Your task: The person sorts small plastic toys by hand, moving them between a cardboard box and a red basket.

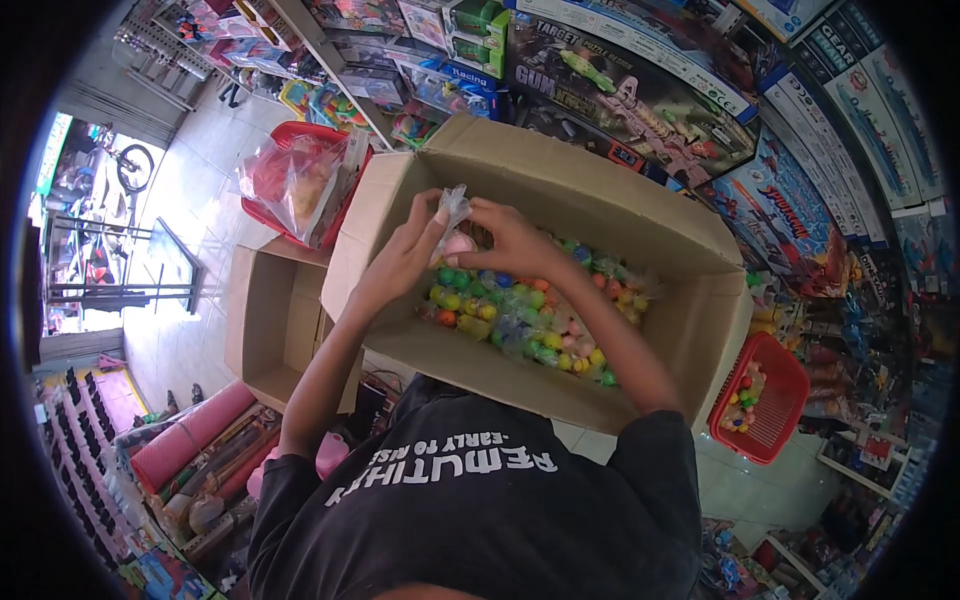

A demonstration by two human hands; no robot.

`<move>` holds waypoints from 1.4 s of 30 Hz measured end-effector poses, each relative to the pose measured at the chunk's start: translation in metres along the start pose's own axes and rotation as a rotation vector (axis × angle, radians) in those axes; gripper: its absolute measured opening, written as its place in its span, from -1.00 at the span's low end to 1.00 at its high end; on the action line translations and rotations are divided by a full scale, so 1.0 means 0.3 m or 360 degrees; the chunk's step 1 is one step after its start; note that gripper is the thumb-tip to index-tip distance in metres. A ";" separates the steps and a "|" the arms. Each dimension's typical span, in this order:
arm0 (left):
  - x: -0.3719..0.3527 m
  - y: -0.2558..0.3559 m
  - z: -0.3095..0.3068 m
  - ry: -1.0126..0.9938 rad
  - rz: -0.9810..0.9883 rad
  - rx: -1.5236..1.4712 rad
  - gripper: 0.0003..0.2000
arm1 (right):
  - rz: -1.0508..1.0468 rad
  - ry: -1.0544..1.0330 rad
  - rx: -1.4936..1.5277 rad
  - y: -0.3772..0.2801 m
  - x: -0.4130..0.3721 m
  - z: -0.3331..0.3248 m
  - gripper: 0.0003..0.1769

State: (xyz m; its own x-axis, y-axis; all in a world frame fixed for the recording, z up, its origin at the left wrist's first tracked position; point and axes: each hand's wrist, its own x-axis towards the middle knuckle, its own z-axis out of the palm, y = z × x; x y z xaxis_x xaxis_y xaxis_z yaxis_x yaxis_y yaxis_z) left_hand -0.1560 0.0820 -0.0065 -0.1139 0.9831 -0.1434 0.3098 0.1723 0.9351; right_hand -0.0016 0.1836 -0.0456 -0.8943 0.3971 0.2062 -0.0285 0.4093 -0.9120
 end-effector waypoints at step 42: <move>0.202 -0.640 0.202 -0.1621 -0.0814 0.1745 -0.69 | 0.0697 -0.0075 -0.0620 0.597 -0.049 0.340 -0.68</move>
State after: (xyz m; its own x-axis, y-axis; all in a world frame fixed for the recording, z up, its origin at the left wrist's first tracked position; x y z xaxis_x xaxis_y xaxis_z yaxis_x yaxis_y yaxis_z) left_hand -0.1653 0.1122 -0.2145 0.0999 0.3596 -0.9277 0.9942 0.0006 0.1073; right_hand -0.0393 0.1673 -0.2480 -0.8049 0.5641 -0.1844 0.5062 0.4905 -0.7093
